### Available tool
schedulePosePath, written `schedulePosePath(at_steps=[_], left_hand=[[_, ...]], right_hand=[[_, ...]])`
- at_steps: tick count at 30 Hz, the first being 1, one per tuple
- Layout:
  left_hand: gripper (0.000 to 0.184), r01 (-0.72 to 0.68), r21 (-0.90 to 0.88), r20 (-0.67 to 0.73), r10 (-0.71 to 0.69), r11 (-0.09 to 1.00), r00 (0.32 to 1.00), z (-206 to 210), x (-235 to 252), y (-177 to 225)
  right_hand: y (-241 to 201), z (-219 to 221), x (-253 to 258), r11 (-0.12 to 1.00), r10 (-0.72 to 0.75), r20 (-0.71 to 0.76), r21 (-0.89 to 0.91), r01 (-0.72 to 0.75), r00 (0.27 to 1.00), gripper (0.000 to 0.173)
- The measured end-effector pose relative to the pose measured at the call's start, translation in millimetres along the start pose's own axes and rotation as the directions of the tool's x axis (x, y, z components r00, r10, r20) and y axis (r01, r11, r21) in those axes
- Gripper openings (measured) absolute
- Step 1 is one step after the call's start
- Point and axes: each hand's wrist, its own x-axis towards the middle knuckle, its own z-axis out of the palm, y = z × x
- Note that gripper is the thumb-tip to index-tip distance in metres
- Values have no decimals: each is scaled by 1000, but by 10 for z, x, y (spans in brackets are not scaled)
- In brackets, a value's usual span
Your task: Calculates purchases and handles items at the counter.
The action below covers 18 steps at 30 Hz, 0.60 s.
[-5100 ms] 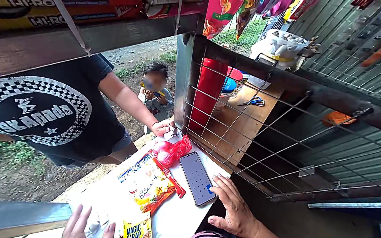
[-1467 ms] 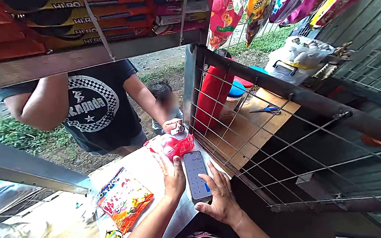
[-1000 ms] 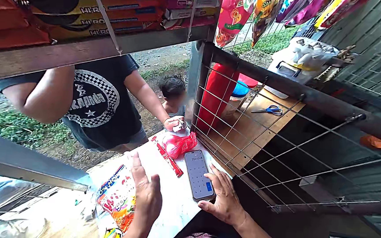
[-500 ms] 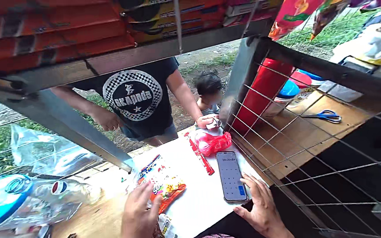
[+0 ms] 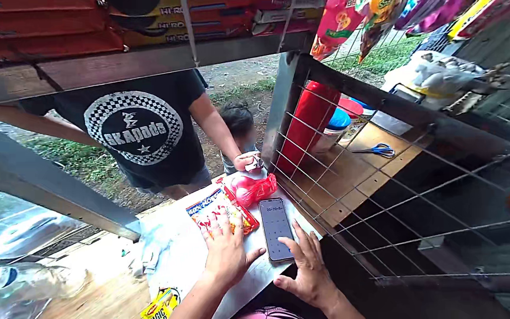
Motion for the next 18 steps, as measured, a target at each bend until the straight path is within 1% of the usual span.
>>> schedulePosePath(at_steps=[2, 9, 11, 15, 18], left_hand=[[114, 3, 15, 53, -4, 1000, 999, -39, 82, 81], [117, -1, 30, 63, -1, 1000, 998, -9, 152, 138], [117, -9, 20, 53, 8, 1000, 999, 0, 147, 128], [117, -4, 6, 62, 3, 1000, 998, -23, 143, 132], [116, -6, 10, 61, 5, 1000, 998, -14, 146, 129]], right_hand=[[-28, 36, -21, 1000, -22, 10, -19, 22, 1000, 96], [-97, 98, -34, 996, -24, 35, -90, 27, 999, 94], [-97, 86, -33, 998, -18, 30, -66, 20, 999, 94], [-28, 78, -73, 999, -28, -25, 26, 29, 999, 89], [17, 95, -109, 999, -52, -36, 14, 52, 998, 88]])
